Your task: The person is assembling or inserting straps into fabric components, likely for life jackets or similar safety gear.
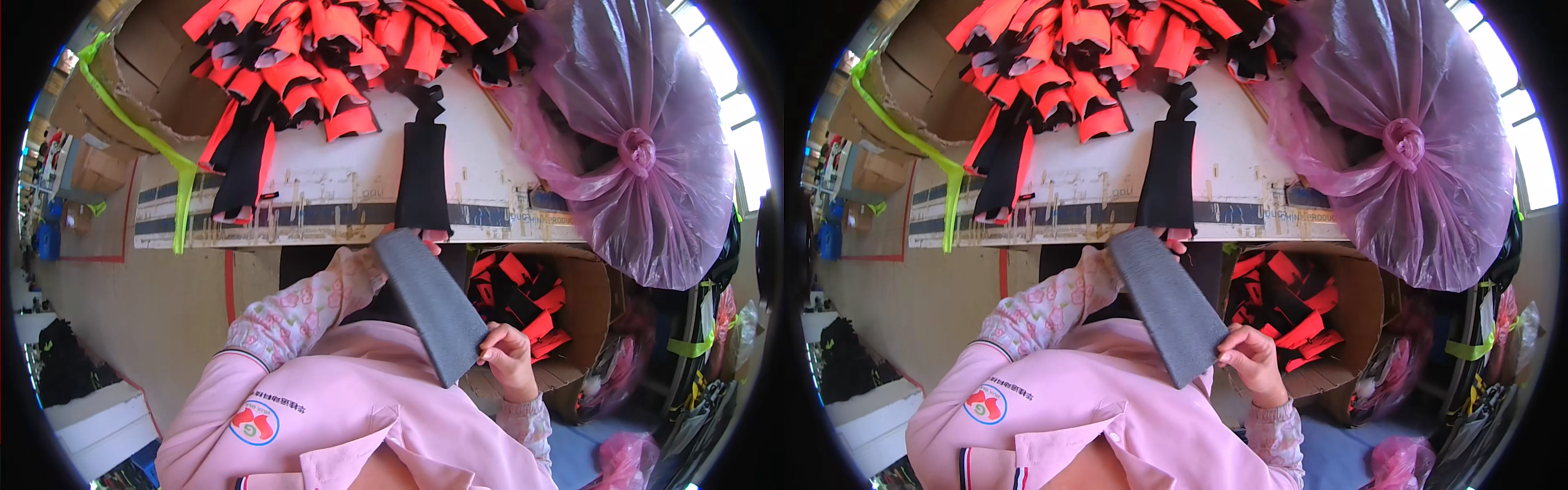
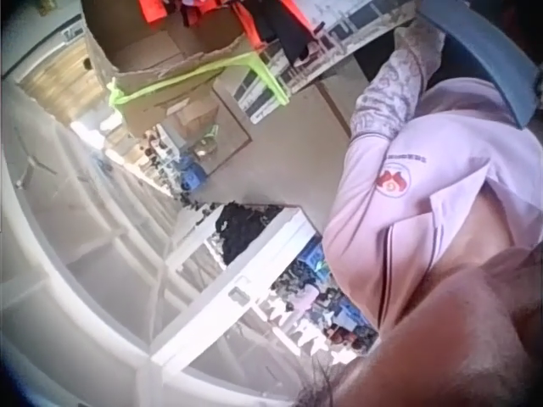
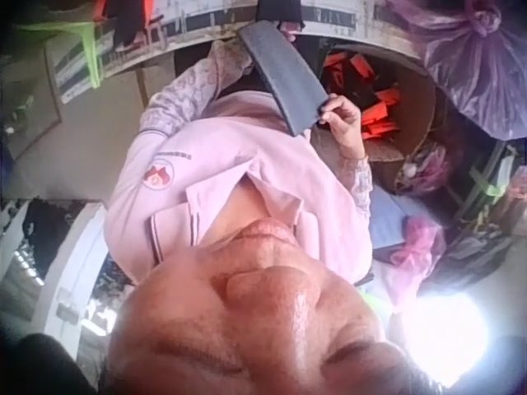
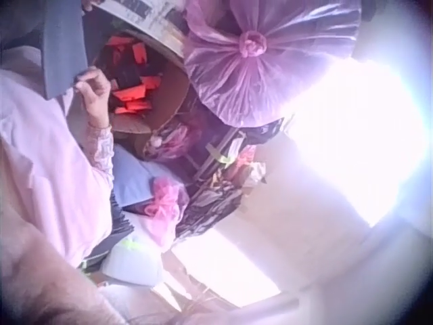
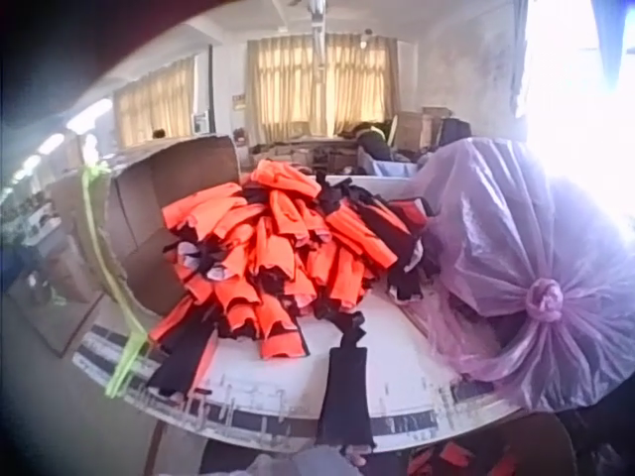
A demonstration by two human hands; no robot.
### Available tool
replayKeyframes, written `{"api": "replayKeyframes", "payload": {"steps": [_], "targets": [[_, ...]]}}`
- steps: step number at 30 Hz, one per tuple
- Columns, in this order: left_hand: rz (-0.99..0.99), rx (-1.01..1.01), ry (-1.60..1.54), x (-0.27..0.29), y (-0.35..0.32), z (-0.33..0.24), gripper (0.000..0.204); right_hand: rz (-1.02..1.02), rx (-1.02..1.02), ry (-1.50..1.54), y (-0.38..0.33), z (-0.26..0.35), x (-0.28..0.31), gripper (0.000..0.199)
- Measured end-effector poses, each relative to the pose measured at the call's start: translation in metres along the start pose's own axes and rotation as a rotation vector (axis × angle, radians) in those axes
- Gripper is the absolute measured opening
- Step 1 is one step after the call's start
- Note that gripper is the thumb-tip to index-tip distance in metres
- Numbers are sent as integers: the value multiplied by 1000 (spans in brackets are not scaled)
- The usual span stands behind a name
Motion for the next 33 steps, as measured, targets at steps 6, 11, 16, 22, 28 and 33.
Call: {"api": "replayKeyframes", "payload": {"steps": [6, 11, 16, 22, 28, 33], "targets": [[-340, -230, 647, 6, 12, -23, 29, -117, 5, -253, -12, 7, 7, 10], [-472, -175, 599, 37, 13, -21, 21, -268, 65, -374, -9, 21, 0, 8], [-479, -164, 744, 49, 16, -15, 27, -424, 46, -351, 16, 20, -17, 9], [-215, -66, 247, 17, 16, 11, 47, -371, 106, -853, 73, 26, -32, 25], [-225, -28, 245, 15, 15, -1, 53, -10, 523, -1756, 59, 68, -109, 62], [-31, -151, 471, -26, 19, -1, 46, -74, 570, -1730, 79, 28, -114, 47]]}}
Point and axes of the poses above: each hand's wrist, its own y-axis towards the middle knuckle, its own x-axis out of the back of the hand, z = x × y, the point moved 9 cm from there along y, towards the middle knuckle, and after that the axes turned 6 degrees about -y, right-handed, at the moved point
